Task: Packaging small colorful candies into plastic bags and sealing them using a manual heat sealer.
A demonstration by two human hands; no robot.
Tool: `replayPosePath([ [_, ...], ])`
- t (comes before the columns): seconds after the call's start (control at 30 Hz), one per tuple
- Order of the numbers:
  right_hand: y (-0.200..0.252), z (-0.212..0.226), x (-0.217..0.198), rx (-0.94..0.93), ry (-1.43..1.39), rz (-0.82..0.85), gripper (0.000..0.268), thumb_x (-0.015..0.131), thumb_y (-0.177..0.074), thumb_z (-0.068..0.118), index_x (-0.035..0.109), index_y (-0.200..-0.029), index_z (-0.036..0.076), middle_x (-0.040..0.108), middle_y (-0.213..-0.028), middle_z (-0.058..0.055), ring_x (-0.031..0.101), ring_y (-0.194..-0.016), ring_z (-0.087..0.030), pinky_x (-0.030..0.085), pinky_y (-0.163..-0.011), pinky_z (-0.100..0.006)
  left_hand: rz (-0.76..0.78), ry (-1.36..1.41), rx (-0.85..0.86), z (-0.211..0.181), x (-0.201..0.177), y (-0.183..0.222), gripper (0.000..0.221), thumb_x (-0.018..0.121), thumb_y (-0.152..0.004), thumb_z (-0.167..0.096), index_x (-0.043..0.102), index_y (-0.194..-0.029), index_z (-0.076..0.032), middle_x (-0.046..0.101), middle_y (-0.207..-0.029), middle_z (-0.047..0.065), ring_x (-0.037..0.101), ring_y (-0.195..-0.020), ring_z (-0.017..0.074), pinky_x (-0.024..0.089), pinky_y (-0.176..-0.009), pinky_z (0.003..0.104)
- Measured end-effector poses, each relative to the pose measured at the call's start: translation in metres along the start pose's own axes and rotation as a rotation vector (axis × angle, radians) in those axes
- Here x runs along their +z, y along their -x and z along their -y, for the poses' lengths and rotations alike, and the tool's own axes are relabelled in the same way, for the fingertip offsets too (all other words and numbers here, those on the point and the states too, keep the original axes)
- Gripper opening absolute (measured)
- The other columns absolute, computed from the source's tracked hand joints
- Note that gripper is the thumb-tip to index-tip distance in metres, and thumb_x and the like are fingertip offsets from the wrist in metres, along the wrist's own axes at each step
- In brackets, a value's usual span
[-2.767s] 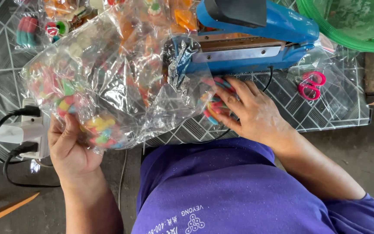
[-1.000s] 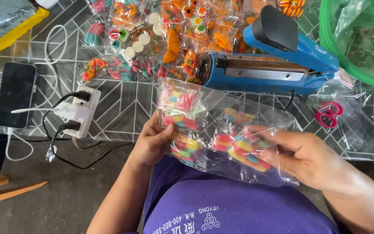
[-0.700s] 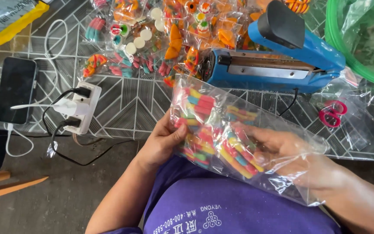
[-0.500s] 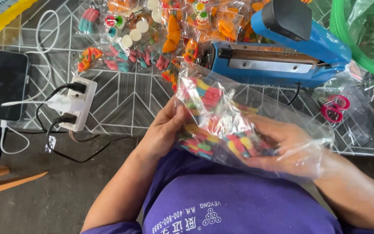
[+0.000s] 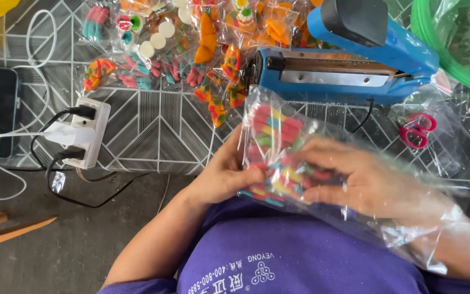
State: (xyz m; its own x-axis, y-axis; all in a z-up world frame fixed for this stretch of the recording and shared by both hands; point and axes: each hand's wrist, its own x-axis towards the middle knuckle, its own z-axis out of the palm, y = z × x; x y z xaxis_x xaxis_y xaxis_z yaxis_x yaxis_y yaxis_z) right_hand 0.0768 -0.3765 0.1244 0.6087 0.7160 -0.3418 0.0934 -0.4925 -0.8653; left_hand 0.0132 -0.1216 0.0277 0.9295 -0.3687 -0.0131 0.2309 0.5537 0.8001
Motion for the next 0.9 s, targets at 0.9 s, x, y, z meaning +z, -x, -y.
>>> replayPosePath([
  [0.9, 0.014, 0.013, 0.018, 0.226, -0.239, -0.43, 0.076, 0.088, -0.065, -0.004, 0.065, -0.135, 0.013, 0.074, -0.106, -0.007, 0.072, -0.075, -0.014, 0.062, -0.069, -0.027, -0.102, 0.036, 0.069, 0.004, 0.002, -0.001, 0.09, 0.087, -0.081, -0.015, 0.034, -0.152, -0.001, 0.063, -0.136, 0.017, 0.065, -0.124, 0.0274, 0.057, -0.109, 0.043],
])
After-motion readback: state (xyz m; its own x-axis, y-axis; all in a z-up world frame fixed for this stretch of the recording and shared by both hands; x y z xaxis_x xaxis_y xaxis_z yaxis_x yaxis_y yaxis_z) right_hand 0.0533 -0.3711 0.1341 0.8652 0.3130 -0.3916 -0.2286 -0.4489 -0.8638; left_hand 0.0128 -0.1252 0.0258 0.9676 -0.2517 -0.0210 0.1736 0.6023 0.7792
